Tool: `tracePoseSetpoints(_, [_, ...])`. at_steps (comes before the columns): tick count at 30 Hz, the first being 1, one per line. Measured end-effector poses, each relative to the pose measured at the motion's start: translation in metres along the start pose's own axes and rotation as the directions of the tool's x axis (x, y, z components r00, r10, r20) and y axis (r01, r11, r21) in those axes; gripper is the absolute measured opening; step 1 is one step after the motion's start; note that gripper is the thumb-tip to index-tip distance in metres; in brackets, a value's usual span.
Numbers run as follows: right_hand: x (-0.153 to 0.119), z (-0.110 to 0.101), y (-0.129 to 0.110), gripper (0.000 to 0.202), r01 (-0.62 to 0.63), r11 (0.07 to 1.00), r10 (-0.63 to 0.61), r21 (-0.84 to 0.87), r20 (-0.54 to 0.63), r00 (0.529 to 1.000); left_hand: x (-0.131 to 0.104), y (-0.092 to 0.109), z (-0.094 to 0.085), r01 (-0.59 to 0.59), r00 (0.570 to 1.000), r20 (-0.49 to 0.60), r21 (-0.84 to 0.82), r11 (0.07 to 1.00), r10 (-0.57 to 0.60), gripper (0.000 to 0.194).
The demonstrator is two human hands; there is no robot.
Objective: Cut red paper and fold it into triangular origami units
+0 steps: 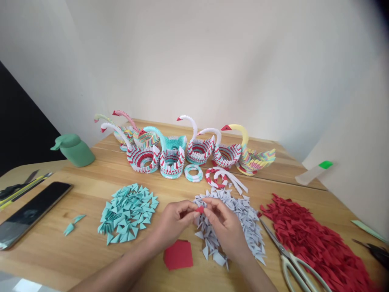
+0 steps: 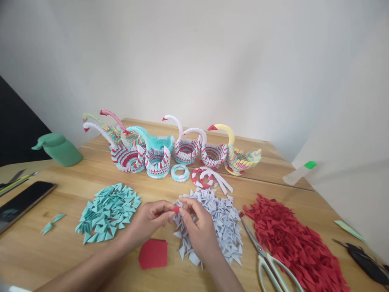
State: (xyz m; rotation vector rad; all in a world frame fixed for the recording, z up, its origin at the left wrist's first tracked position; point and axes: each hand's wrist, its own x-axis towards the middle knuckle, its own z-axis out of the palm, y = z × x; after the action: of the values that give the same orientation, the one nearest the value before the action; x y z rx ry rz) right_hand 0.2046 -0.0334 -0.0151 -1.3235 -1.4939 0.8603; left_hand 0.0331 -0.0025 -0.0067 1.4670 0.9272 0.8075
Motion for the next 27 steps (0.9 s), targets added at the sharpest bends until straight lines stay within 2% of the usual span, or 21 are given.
tracePoseSetpoints(3, [0.001,-0.002,-0.001,0.030,-0.022,1.000,0.022,0.005,-0.006,1.000,0.001,-0.002,-0.001,0.022,1.000,-0.015,0.046,0.999,-0.021,0.024])
tracePoseSetpoints(9, [0.003,-0.002,-0.003,0.025,-0.077,0.997,0.076,0.002,0.065,0.995,0.000,-0.002,-0.002,0.005,1.000,-0.018,0.122,0.992,-0.003,0.026])
tracePoseSetpoints(16, [0.002,-0.002,-0.008,0.036,-0.162,0.982,0.160,0.094,0.028,0.987,-0.002,-0.001,0.000,-0.004,0.994,0.108,-0.036,0.999,0.008,0.025])
tracePoseSetpoints(27, [0.000,0.000,-0.013,0.035,-0.138,0.986,0.135,0.095,0.035,0.990,-0.003,0.008,0.003,-0.030,0.999,0.021,0.055,0.998,0.029,0.019])
